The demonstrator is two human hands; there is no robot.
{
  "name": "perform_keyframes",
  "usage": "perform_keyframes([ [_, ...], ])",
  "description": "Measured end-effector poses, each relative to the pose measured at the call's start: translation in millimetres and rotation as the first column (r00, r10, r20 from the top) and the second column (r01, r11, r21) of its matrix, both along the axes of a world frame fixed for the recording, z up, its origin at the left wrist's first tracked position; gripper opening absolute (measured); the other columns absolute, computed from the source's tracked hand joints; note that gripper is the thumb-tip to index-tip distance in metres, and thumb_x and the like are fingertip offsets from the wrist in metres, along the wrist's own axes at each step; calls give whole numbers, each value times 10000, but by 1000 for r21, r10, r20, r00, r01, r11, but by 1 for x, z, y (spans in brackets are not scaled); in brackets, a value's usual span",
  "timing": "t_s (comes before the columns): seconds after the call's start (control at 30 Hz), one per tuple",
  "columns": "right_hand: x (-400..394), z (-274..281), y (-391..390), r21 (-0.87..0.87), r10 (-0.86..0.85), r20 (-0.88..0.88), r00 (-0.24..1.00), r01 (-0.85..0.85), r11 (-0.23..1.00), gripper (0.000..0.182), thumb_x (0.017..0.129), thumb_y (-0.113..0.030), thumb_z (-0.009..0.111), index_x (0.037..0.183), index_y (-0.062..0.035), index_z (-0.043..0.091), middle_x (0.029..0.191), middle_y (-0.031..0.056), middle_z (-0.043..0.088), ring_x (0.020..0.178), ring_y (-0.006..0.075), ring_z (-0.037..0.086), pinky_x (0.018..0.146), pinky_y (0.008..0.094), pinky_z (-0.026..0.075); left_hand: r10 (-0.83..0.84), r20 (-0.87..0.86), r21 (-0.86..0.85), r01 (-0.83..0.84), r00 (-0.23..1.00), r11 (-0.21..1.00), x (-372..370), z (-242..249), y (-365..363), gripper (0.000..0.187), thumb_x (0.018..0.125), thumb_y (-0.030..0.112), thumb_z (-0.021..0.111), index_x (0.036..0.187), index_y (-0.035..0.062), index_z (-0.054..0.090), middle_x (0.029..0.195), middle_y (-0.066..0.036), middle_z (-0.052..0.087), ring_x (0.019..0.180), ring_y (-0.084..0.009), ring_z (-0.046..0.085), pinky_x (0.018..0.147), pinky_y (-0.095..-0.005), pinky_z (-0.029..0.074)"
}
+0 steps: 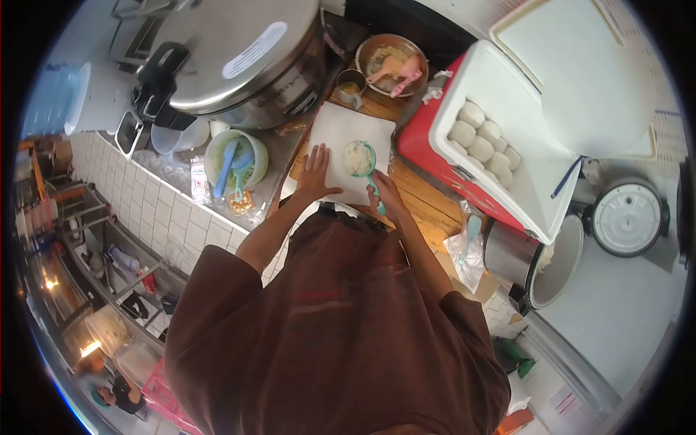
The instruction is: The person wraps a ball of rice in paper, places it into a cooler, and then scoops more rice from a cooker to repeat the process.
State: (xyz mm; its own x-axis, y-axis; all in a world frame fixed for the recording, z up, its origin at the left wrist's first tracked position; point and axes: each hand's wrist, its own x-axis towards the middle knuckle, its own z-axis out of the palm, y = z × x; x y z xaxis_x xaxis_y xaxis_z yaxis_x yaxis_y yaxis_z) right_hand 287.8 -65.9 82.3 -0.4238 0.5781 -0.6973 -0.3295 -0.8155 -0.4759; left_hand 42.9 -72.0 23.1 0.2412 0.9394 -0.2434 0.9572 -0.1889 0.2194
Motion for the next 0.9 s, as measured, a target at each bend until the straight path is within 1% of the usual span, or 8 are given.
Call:
perform_keyframes([
  [0.07, -12, -21, 13, 82, 42, 215, 976, -61, 995, 333, 1012, -222, 499, 1321, -111, 445, 748, 35, 498, 479, 126, 423, 431, 273, 392, 3, -52, -56, -6, 999, 998, 3, 3, -3, 1367, 616, 791, 672, 1526, -41, 81, 1608, -178, 115, 1500, -312, 90, 1180, -499, 182],
  [0.13, -26, -27, 22, 463, -208, 880, 427, -673, 577, 491, 987, -173, 503, 1460, -138, 377, 781, 89, 525, 545, 243, 542, 494, 398, 470, 38, -31, -63, -40, 999, 997, 5, 7, -5, 1374, 612, 799, 669, 1527, -39, 79, 1609, -178, 112, 1501, -311, 83, 1181, -494, 178],
  [0.17, -34, -31, 23, 463, -205, 880, 428, -678, 572, 491, 987, -173, 503, 1460, -138, 377, 781, 89, 525, 545, 243, 542, 494, 398, 470, 52, -8, -71, -53, 999, 996, 2, 8, -5, 1381, 608, 807, 666, 1528, -37, 77, 1610, -178, 109, 1502, -310, 76, 1182, -490, 175],
  [0.27, -51, -36, 9, 85, -308, 951, -11, -952, 296, 708, 876, -58, 514, 1524, -248, 301, 950, 136, 545, 779, 330, 652, 627, 462, 537, 108, 112, -25, -106, 988, 994, -4, -13, -8, 1408, 577, 817, 674, 1529, -35, 84, 1610, -186, 99, 1503, -320, 46, 1188, -512, 114],
  [0.7, -31, -42, 8, 186, -201, 971, 133, -944, 274, 632, 946, -65, 482, 1527, -226, 292, 1029, 156, 564, 786, 346, 641, 604, 433, 538, 129, 17, -82, -127, 992, 988, 2, -8, -11, 1403, 587, 872, 600, 1537, -19, 79, 1622, -176, 55, 1507, -318, 0, 1159, -619, 15],
  [0.8, 0, -35, -25, 394, -381, 891, 245, -834, 386, 578, 969, -79, 491, 1513, -161, 315, 1065, 164, 575, 851, 335, 635, 655, 438, 537, 152, 53, -86, -147, 987, 985, 2, -11, -11, 1417, 580, 892, 576, 1534, -28, 77, 1621, -180, 57, 1507, -318, -2, 1162, -610, 9],
  [0.87, 26, 20, -47, 481, -295, 870, 395, -546, 686, 565, 942, -66, 550, 1472, -52, 355, 1138, 190, 581, 969, 324, 625, 782, 425, 531, 92, 17, -96, -90, 996, 991, -1, -6, -12, 1423, 577, 901, 563, 1532, -35, 76, 1618, -191, 52, 1505, -328, -3, 1161, -612, 10],
  [0.9, 43, 36, -61, 569, -461, 821, 338, -545, 615, 551, 933, -67, 573, 1444, -15, 376, 1176, 205, 575, 1028, 336, 610, 853, 423, 505, 56, -12, -88, -57, 998, 994, 0, -1, -7, 1430, 574, 910, 551, 1530, -41, 75, 1616, -202, 48, 1503, -339, -4, 1160, -614, 12],
])
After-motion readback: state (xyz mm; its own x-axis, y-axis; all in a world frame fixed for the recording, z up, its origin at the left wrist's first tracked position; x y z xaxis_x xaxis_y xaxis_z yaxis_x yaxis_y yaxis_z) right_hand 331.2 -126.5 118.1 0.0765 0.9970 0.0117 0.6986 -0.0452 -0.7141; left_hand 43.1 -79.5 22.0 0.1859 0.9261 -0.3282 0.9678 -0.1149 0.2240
